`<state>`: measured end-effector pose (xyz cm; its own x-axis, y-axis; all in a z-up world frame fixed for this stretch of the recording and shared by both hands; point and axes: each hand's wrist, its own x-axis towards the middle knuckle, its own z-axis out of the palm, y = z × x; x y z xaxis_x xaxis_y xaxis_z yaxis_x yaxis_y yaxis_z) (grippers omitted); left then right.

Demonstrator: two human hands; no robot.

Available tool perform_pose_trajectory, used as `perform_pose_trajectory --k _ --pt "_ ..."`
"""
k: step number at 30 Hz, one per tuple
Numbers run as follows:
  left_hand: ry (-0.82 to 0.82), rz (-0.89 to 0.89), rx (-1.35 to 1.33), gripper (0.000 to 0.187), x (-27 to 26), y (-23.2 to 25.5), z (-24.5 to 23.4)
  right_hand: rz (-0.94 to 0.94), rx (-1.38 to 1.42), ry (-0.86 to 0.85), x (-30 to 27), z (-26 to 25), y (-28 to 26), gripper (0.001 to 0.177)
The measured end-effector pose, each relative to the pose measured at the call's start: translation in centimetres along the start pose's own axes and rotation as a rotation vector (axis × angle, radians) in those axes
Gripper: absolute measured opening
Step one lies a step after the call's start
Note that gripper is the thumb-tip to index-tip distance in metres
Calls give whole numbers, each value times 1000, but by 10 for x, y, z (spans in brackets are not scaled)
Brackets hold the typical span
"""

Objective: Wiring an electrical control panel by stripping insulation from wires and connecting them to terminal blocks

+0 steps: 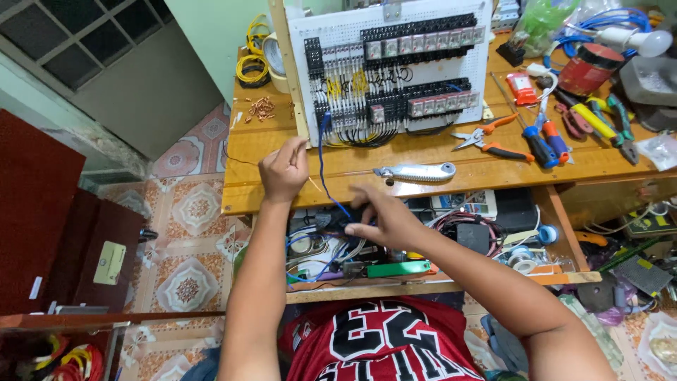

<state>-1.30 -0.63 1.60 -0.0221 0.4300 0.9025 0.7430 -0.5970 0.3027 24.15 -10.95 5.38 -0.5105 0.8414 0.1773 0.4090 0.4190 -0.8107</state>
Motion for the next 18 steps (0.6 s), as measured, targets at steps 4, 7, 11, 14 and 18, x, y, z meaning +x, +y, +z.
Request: perform_pose_trajectory --k 4,7,11,14,18 --pt "-51 42 60 5 0 2 3 -139 -12 89 24 -9 -17 89" --pt "-83 34 69 5 -1 6 2 -292 -78 85 41 -8 -32 48" --pt "-166 -11 106 7 -5 2 -4 -361 -16 121 56 -7 -20 14" --pt "-181 -46 206 9 2 4 -9 -198 255 230 63 -9 5 17" --pt "-195 26 214 20 -7 9 10 134 674 372 66 -8 43 26"
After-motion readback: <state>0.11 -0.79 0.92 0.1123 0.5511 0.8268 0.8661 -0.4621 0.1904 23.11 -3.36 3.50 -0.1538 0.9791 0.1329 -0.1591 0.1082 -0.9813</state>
